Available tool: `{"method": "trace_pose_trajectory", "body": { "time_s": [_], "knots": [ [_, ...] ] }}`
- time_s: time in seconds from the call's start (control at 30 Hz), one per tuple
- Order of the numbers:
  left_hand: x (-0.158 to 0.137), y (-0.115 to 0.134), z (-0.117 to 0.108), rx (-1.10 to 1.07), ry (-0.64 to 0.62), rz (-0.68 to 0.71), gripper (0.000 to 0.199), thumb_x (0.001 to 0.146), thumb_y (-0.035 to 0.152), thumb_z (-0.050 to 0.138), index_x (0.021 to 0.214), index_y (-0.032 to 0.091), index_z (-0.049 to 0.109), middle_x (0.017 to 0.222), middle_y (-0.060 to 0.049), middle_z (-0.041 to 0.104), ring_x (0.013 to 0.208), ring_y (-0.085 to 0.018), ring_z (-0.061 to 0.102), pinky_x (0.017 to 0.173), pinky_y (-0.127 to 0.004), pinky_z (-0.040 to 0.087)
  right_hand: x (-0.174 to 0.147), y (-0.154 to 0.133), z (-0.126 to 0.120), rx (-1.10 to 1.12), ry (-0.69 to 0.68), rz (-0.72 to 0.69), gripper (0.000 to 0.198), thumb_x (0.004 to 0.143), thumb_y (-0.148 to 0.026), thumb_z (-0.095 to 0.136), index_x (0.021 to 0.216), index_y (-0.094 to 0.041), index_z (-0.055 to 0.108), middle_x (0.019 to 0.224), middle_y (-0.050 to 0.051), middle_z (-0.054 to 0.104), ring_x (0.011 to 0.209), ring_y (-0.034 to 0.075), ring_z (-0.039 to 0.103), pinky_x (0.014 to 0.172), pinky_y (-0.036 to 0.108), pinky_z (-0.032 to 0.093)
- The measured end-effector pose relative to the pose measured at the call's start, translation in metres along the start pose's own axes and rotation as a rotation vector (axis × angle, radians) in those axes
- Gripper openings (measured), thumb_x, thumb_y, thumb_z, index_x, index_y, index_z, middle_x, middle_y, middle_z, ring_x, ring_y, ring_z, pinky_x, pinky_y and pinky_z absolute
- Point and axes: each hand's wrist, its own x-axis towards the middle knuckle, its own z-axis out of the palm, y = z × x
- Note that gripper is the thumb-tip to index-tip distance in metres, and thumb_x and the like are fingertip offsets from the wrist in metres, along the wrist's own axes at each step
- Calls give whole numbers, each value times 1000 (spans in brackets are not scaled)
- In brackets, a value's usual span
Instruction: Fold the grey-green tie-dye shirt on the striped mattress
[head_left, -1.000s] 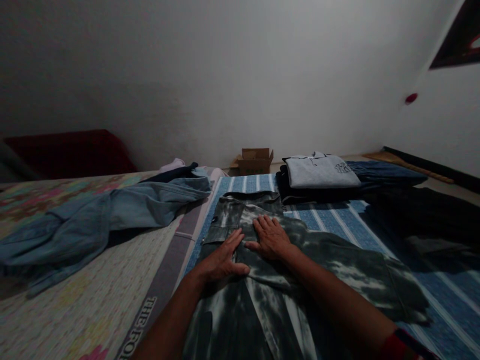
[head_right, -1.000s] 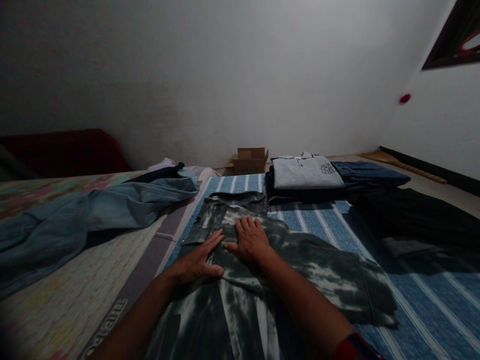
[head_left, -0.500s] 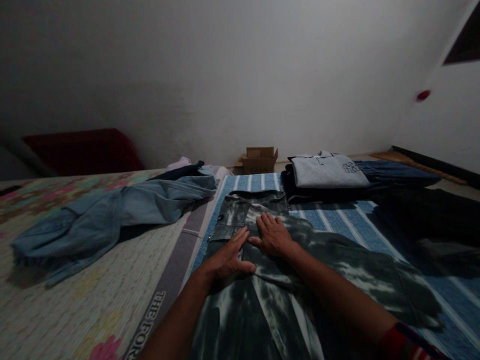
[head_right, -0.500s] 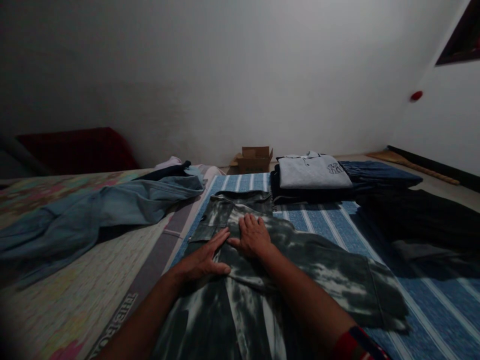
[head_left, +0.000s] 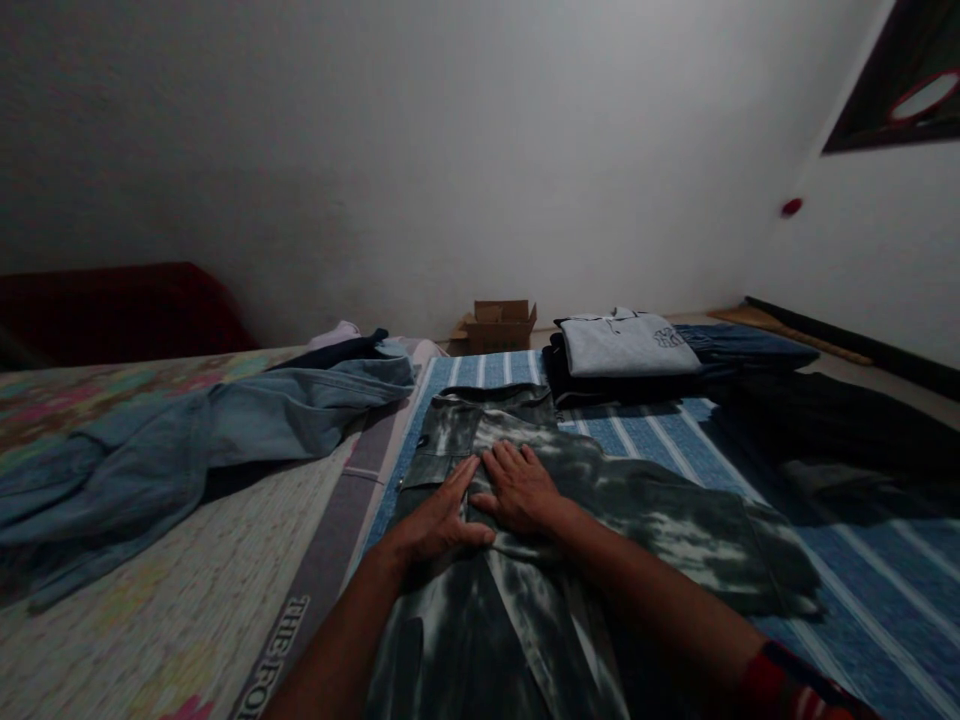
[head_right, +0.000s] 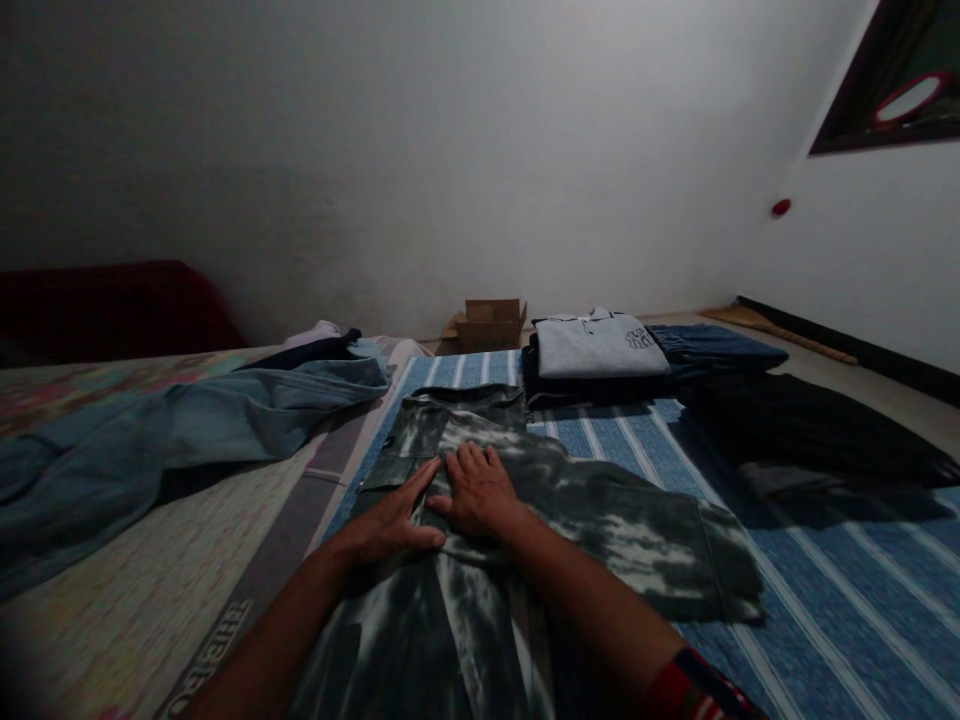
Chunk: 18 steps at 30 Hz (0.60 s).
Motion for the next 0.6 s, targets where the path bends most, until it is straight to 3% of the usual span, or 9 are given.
{"method": "trace_pose_trajectory", "body": {
  "time_s": [0.13,0.6],
  "knots": [
    [-1,1,0,10,-18,-13,109,65,42,70,151,17,6,158,-13,4,144,-30,5,116,-46,11,4,8,-3,-21,-2,52,80,90,-66,21,145,-9,32,152,19,27,141,31,19,112,51,14],
    [1,0,-2,55,-41,8,104,66,48,68,149,10,17,157,-16,5,144,-28,3,117,-42,10,19,17,-6,-27,30,246,83,89,-68,20,143,-6,34,150,22,28,140,33,21,110,48,17]
  ]
}}
